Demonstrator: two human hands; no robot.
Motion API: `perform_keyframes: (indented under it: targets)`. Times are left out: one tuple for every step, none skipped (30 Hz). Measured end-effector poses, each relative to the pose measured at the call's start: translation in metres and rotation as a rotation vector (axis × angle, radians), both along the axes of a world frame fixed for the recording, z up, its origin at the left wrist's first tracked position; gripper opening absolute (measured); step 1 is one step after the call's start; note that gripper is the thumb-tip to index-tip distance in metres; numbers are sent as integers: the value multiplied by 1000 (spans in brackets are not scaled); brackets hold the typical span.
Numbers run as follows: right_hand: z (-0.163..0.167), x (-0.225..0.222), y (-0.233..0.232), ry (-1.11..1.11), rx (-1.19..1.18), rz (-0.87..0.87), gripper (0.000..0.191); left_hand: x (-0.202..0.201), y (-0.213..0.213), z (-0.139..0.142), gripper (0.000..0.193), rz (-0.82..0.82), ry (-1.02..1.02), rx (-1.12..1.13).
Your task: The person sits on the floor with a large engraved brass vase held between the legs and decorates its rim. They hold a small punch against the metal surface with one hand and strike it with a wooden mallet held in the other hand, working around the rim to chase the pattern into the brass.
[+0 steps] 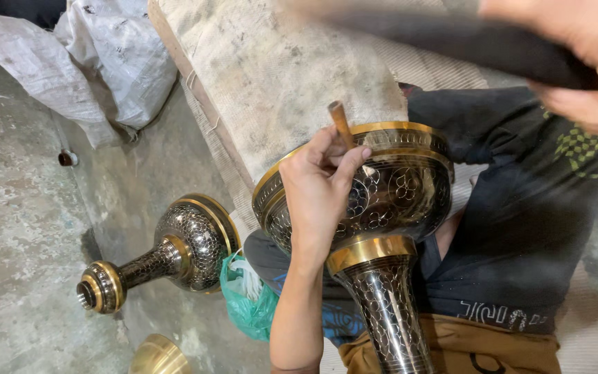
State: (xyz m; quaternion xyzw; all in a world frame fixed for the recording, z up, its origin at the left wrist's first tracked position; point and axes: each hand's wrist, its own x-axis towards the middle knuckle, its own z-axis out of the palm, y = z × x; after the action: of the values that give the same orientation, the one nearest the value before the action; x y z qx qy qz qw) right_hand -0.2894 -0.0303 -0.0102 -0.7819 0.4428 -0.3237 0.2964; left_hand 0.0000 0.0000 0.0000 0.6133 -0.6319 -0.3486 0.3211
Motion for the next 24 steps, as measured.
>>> perform_keyframes:
  targets:
    - [-5,-7,-2,123,72,13,78,3,0,4,17,-23,-10,29]
    - [-8,-16,-6,247,144,24,90,7,-1,7,16,-47,-20,56]
    - [-14,-17,-3,226,172,10,90,10,-2,10,15,-72,-28,83]
    - [-19,-18,0,204,200,-4,91,12,-2,13,17,-86,-37,66]
    - [-25,-12,11,39,181,-43,82,14,-3,15,21,-100,-45,48]
    - [-29,-7,19,-127,162,-85,72,16,-5,16,24,-117,-53,29]
    - [-29,-10,20,12,198,-45,82,19,-5,18,22,-158,-69,46]
    - [-26,-16,21,149,231,-8,91,22,-7,20,20,-201,-88,60]
    - [-31,-10,8,173,230,-22,92,25,-9,23,19,-247,-109,74]
    - [-20,6,-8,196,230,-36,93,50,-46,31,21,-277,-94,54]
    - [-21,11,1,111,197,-99,86,51,-50,34,23,-307,-79,35]
    - [-21,11,8,26,163,-162,78,51,-54,38,25,-337,-62,14]
    - [-21,15,28,15,148,-137,77,55,-43,41,25,-353,-78,27]
    - [-17,14,32,1,135,-107,76,55,-46,49,25,-366,-98,43]
    - [-16,13,37,-12,120,-82,75,57,-48,56,25,-381,-117,56]
    - [-24,17,41,-33,163,-124,75,64,-52,55,26,-407,-105,63]
    - [-32,18,46,-52,208,-169,75,68,-54,55,26,-435,-90,70]
    - [-35,16,55,-68,251,-213,75,70,-55,58,26,-462,-72,76]
    - [-39,19,65,-99,311,-269,73,72,-57,60,25,-485,-90,74]
    - [-45,25,75,-133,374,-319,71,75,-57,62,25,-504,-108,76]
    - [-47,26,82,-110,393,-345,71,77,-57,64,24,-522,-127,79]
    - [-49,27,89,-87,413,-371,72,77,-59,65,24,-546,-103,70]
    - [-51,24,97,-7,388,-375,74,74,-60,63,23,-573,-80,61]
    - [-47,27,104,74,365,-376,77,75,-62,66,23,-597,-56,55]
